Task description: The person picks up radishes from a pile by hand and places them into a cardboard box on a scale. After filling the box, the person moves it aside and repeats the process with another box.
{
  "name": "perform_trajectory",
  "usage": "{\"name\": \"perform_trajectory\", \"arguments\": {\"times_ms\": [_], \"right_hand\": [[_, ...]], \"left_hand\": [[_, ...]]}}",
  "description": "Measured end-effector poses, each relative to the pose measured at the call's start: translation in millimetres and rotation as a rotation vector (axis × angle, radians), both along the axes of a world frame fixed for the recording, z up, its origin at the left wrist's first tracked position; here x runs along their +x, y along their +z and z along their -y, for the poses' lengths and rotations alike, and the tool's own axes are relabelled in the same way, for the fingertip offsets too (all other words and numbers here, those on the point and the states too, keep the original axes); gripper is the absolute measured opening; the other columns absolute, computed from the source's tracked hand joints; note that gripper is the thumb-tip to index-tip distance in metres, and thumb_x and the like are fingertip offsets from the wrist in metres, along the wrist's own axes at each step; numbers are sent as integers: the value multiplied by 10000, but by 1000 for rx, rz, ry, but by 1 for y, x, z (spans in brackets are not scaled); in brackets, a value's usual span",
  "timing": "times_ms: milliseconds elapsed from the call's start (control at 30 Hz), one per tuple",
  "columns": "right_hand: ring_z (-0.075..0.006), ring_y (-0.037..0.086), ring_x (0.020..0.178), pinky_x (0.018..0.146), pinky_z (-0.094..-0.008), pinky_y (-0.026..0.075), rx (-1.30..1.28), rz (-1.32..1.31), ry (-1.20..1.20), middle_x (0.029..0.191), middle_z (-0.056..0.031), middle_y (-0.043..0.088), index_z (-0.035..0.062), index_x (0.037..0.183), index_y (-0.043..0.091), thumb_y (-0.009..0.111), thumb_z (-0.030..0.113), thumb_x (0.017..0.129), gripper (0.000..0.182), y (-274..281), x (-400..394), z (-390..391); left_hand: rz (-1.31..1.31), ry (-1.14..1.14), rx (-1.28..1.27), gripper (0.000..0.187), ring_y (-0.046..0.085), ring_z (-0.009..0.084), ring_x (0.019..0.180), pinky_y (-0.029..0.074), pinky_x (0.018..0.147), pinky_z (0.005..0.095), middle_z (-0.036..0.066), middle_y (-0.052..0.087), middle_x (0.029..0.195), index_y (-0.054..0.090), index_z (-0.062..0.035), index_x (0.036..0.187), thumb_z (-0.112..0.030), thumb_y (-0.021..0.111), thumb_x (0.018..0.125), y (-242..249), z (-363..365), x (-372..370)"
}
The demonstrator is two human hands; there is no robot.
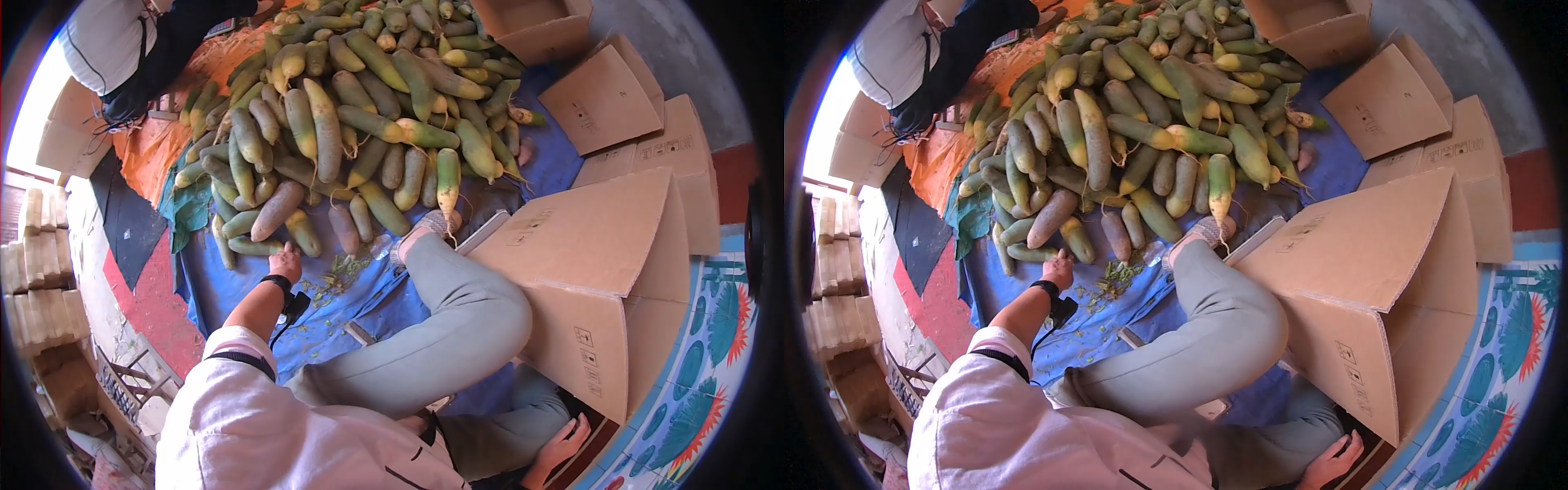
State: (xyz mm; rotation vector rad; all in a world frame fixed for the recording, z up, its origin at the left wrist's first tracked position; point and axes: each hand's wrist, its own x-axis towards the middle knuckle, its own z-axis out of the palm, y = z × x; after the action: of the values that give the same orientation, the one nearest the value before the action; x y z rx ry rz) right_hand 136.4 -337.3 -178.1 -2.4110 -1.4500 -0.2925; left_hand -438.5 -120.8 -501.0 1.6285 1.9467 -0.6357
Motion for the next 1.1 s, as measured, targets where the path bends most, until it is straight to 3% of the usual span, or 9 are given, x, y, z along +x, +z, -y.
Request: {"name": "perform_trajectory", "arguments": {"times_ms": [100, 267, 500, 700, 767, 833, 867, 1000, 1100], "right_hand": [[-369, 556, 999, 904, -410, 443, -40, 80, 18, 1058, -226, 566, -85, 1124, 548, 458, 63, 945, 249, 3, 0, 3], [-374, 549, 979, 892, -417, 437, -43, 53, 11, 1038, -227, 568, -72, 1079, 563, 462, 93, 942, 237, 1, 4, 13], [-371, 551, 981, 888, -419, 438, -5, 16, -1, 1048, -220, 565, -61, 1066, 563, 467, 86, 939, 218, 2, -4, 0], [-369, 557, 984, 868, -416, 448, 83, -31, 41, 1061, -215, 558, -66, 1070, 558, 479, 49, 925, 202, -1, -10, -4], [-370, 565, 977, 859, -417, 456, 108, -27, 38, 1048, -213, 565, -57, 1057, 568, 500, 40, 907, 191, -6, -8, -2], [-379, 574, 966, 852, -418, 462, 143, -36, 26, 1043, -216, 571, -35, 1037, 580, 525, 23, 879, 177, -6, -10, -2], [-378, 578, 955, 842, -417, 467, 153, -37, 19, 1039, -211, 575, -30, 1028, 583, 531, 23, 875, 170, -4, -13, -3], [-364, 596, 918, 811, -409, 484, 199, -37, 11, 1015, -194, 586, -21, 993, 592, 555, 29, 858, 149, -1, -16, -3], [-364, 598, 918, 808, -413, 486, 225, -41, 10, 1001, -191, 595, -23, 968, 594, 566, 29, 838, 143, -3, -15, 1]], "left_hand": [[-119, -117, -140, 354, 599, 266, 1112, 515, 816, 461, 91, 493, 1318, 574, -149, 1245, -154, 469, 906, -14, -7, 1], [-275, -415, -134, 275, 680, 245, 895, 532, 684, 390, 64, 681, 949, 637, -127, 1124, -134, 549, 864, -36, 0, -7], [-200, -556, 64, 197, 689, 262, 863, 528, 633, 381, 74, 691, 948, 614, -111, 1042, -132, 503, 881, 0, -2, -18], [98, -142, 150, 180, 678, 305, 887, 543, 725, 417, 133, 687, 961, 555, -55, 1006, -153, 559, 855, 77, -33, 16], [230, -132, 313, 170, 696, 288, 799, 550, 647, 398, 150, 684, 919, 537, -32, 1001, -107, 568, 852, 79, -32, 14], [871, 411, 267, 154, 692, 252, 682, 545, 547, 361, 147, 666, 865, 516, -15, 996, -51, 561, 854, 92, -36, 24], [1039, 428, 373, 122, 644, 184, 571, 528, 481, 312, 121, 641, 845, 501, -9, 973, -12, 554, 863, 92, -38, 28], [1217, 381, 624, 123, 575, 116, 552, 514, 491, 284, 76, 630, 882, 509, -24, 981, 44, 521, 879, 162, -59, 70], [1072, 118, 752, 145, 593, 111, 617, 492, 500, 247, 123, 641, 1096, 503, -32, 1002, 54, 512, 885, 254, -74, 94]]}}
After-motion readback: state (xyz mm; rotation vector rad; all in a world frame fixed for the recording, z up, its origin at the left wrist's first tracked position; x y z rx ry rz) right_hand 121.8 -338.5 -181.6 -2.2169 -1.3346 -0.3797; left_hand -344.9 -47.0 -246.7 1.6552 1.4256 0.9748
